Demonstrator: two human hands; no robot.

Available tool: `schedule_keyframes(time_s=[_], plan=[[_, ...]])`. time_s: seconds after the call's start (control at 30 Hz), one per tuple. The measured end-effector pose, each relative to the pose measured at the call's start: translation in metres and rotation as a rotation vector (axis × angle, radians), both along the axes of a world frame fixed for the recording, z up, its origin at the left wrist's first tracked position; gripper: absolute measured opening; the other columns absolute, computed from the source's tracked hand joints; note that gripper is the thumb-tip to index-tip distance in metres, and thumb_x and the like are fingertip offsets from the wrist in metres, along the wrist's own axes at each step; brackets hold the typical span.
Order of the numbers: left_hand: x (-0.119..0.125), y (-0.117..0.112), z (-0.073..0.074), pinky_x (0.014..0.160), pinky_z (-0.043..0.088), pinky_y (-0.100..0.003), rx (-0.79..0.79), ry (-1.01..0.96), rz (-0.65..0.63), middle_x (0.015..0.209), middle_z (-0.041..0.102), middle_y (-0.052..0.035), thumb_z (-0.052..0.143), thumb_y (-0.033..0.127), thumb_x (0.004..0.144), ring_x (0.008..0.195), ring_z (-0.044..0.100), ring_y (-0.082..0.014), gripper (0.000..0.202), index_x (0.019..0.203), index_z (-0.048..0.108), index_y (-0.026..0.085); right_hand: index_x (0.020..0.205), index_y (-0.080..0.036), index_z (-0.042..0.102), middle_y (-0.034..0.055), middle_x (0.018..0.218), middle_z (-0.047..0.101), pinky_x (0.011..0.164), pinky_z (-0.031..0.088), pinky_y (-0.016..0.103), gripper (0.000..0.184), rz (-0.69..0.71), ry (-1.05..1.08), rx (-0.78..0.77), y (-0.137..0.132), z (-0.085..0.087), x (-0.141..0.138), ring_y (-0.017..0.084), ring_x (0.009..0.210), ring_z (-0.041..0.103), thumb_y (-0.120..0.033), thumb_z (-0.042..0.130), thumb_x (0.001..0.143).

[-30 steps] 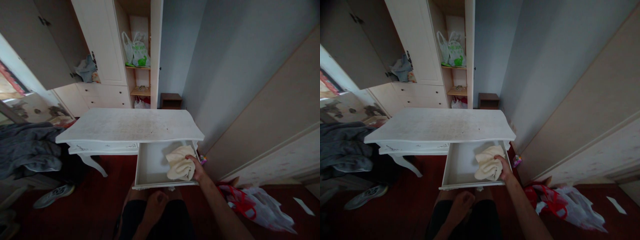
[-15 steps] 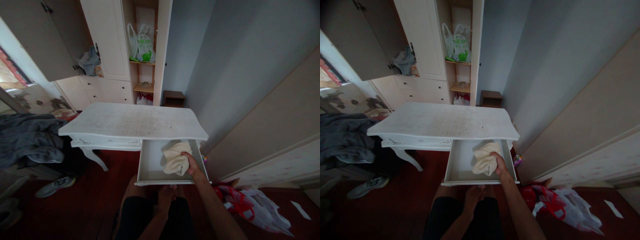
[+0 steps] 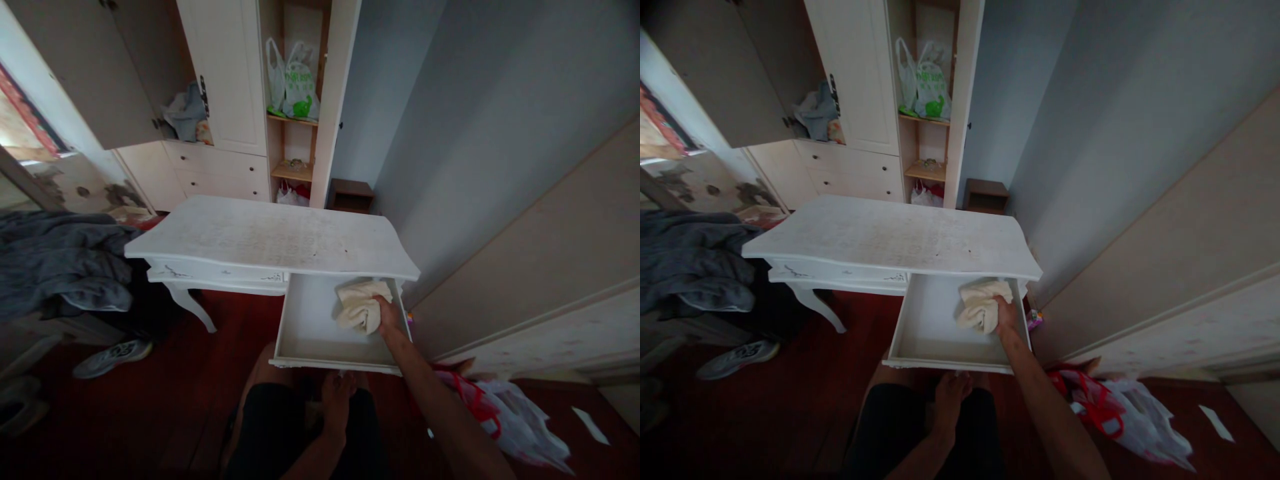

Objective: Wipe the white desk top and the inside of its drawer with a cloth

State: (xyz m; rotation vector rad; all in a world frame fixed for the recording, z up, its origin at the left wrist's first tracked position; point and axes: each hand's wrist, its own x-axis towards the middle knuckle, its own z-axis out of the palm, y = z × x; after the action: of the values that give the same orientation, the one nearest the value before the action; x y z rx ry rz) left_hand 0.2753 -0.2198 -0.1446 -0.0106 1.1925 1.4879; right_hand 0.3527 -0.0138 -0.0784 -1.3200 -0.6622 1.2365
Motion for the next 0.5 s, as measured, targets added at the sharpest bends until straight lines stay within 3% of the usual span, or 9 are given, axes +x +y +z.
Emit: schedule_keyframes(time_s=[0.2,0.33,0.5], plan=[[0.007,0.007,0.005,0.061,0.056,-0.026,-0.014,-0.037,-0.044,0.067,0.069,-0.0036,0.094,0.048,0.037,0.061,0.066,-0.0148,0.054,0.069,0.066,0.015,0.090,-0.020,0.064,0.0052,0.095,0.073,0.070,0.057,0.028,0.033,-0.175,-0.242,0.129,0.005,-0.006,-0.003,0.020,0.082,0.068,-0.027,0.071,0.059],[0.005,0.009,0.007,0.059,0.055,-0.025,-0.041,-0.034,-0.064,0.063,0.068,-0.0041,0.093,0.042,0.038,0.059,0.065,-0.0149,0.048,0.064,0.064,0.015,0.098,-0.018,0.064,0.0107,0.109,0.071,0.085,0.055,0.032,0.033,-0.131,-0.437,0.149,0.021,-0.004,-0.008,0.022,0.094,0.067,-0.029,0.063,0.067],[-0.005,0.007,0.006,0.054,0.052,-0.023,-0.066,0.046,-0.183,0.066,0.070,-0.0062,0.090,0.047,0.043,0.061,0.065,-0.0153,0.050,0.071,0.067,0.013,0.110,-0.014,0.059,0.0175,0.115,0.068,0.090,0.053,0.042,0.043,-0.085,-0.569,0.087,0.048,-0.006,-0.026,0.027,0.102,0.065,-0.038,0.058,0.073]])
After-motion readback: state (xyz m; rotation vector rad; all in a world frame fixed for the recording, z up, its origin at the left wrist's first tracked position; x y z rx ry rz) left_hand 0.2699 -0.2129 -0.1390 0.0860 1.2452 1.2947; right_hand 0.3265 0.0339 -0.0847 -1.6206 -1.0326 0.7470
